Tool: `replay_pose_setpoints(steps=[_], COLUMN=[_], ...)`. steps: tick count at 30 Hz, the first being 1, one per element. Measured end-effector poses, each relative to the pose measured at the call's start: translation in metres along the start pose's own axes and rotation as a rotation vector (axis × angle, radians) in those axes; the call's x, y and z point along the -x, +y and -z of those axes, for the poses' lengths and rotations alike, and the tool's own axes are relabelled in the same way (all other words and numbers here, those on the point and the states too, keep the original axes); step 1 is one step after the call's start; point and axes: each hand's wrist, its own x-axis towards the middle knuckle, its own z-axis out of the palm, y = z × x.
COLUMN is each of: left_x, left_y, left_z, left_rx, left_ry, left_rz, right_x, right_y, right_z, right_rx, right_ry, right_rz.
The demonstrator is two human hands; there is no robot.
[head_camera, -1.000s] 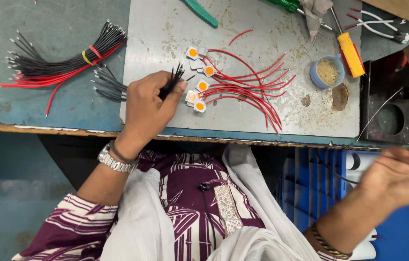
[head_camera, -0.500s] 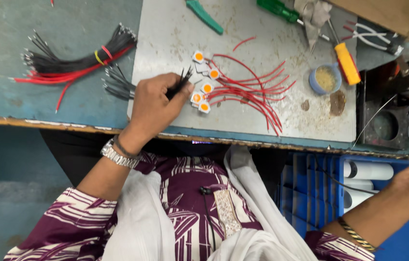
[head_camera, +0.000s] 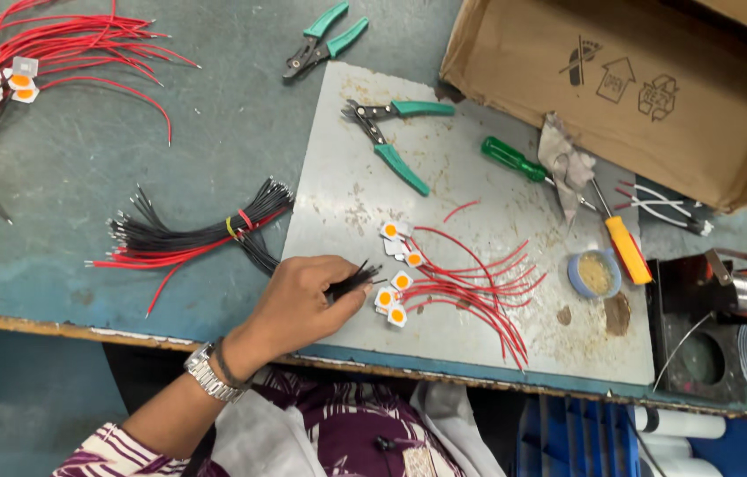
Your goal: The person solders black wires to small square LED modules on a workbench. They strip wire ends, apply flux, and use a soldering iron to attach each wire to the LED pads. Completed units are set aside on the bench.
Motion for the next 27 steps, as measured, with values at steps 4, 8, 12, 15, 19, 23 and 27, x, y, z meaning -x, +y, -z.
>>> replay_pose_setpoints(steps=[4, 8, 12, 15, 19, 23, 27], left_x=[-0.037, -0.088, -0.102, -0.089, -0.094, -0.073, -0.045], left_y=[-0.011, 0.001, 0.02, 0.018, -0.008, -0.03, -0.038], left_z=[0.003, 0.024, 0.052, 0.069, 0.067, 0.063, 0.057], left_rx=[-0.069, -0.121, -0.069, -0.192, -0.166, -0.144, -0.11], left_ry=[0.012, 0.09, 0.29, 0.323, 0.176, 0.104, 0.127], left_rz=[-0.048, -0.201, -0.384, -0.525, -0.396, -0.315, -0.305], right_x=[0.02, 0.071, 0.109, 0.12, 0.126, 0.127, 0.121], right_y=[-0.059, -0.11, -0.149, -0.168, -0.165, -0.153, -0.153], right_z=[-0.038, -0.116, -0.194, -0.226, -0.247, -0.248, -0.234], right_rx=[-0.185, -0.359, -0.349, -0.113, -0.008, -0.088, -0.298], right_ry=[-0.267, -0.789, -1.103, -1.234, -1.283, -1.206, -1.256], right_rz=[-0.086, -0.268, -0.251, -0.143, -0.237, -0.172, -0.148])
